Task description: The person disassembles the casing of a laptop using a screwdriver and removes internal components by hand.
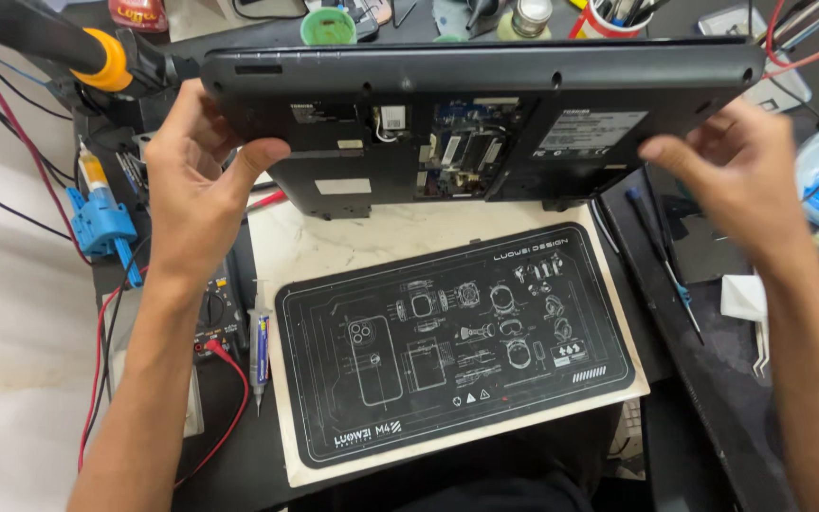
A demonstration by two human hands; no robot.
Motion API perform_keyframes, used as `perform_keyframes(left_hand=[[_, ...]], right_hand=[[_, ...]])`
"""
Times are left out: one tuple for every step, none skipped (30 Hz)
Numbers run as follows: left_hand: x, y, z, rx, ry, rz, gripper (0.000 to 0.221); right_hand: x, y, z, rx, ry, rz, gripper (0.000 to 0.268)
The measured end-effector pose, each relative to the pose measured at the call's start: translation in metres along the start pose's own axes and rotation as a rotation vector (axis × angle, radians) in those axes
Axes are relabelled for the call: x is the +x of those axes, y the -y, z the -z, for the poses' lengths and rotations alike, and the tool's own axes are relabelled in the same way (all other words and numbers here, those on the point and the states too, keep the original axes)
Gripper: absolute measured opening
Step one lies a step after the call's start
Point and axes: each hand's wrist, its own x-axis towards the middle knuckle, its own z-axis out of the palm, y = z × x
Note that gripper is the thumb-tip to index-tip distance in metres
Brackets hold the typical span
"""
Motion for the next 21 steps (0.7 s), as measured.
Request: perform_keyframes(left_hand=[[0.0,0.0,0.0,0.008,0.001,0.001,0.036],[0.0,0.0,0.001,0.017,0.002,0.001,0.037],[-0.001,-0.001,0.001,0.027,0.004,0.001,0.037],[-0.001,-0.003,0.001,0.037,-0.002,0.004,0.037],[-0.001,-0.005,0.0,0.045,-0.003,0.006,0.036],[-0.002,-0.008,-0.001,0.043,-0.003,0.014,0.036],[-0.001,-0.011,-0.002,0.042,-0.005,0.02,0.036],[0.001,-0.014,-0.002,0.031,-0.006,0.032,0.036],[0.005,-0.018,-0.002,0.022,-0.01,0.038,0.036],[0.006,-0.022,-0.002,0.027,-0.02,0.053,0.035],[0.005,-0.026,-0.002,0.032,-0.031,0.07,0.033],[0.005,-0.028,-0.002,0.036,-0.043,0.087,0.031],[0.003,-0.029,0.0,0.008,-0.051,0.12,0.03],[0.002,-0.028,0.001,-0.02,-0.058,0.153,0.029],[-0.001,-0.025,0.001,-0.052,-0.061,0.19,0.029],[-0.007,-0.022,-0.001,-0.016,-0.068,0.244,0.029],[-0.012,-0.018,-0.003,0.02,-0.075,0.292,0.029],[-0.017,-0.012,-0.006,0.055,-0.082,0.341,0.029],[-0.023,-0.006,-0.009,0.035,-0.079,0.389,0.033],[-0.029,0.003,-0.014,0.014,-0.075,0.436,0.038],[-0.034,0.011,-0.017,-0.002,-0.075,0.48,0.043]], right_hand=[[-0.002,-0.003,-0.004,0.002,0.015,0.023,0.036],[-0.005,-0.004,-0.007,0.005,0.03,0.046,0.038],[-0.007,-0.005,-0.008,0.008,0.043,0.07,0.039],[-0.008,-0.005,-0.009,0.013,0.031,0.093,0.04],[-0.01,-0.005,-0.011,0.016,0.013,0.114,0.04],[-0.012,-0.004,-0.011,0.019,-0.004,0.135,0.04],[-0.012,-0.003,-0.012,0.089,0.012,0.159,0.04],[-0.012,-0.002,-0.015,0.158,0.03,0.182,0.041],[-0.009,0.001,-0.015,0.228,0.047,0.214,0.041],[-0.011,0.005,-0.012,0.224,0.026,0.192,0.038],[-0.015,0.008,-0.011,0.22,0.007,0.169,0.035],[-0.016,0.009,-0.009,0.217,-0.011,0.146,0.033],[-0.019,0.009,-0.007,0.191,-0.019,0.083,0.03],[-0.022,0.008,-0.003,0.164,-0.027,0.021,0.028],[-0.028,0.006,0.0,0.135,-0.037,-0.048,0.027],[-0.033,0.001,0.0,0.104,-0.028,-0.112,0.029],[-0.037,-0.003,0.0,0.072,-0.019,-0.17,0.031],[-0.041,-0.008,0.0,0.04,-0.01,-0.227,0.033],[-0.046,-0.014,-0.004,0.027,0.009,-0.291,0.035],[-0.052,-0.02,-0.008,0.013,0.028,-0.355,0.037],[-0.056,-0.026,-0.013,0.004,0.049,-0.414,0.039]])
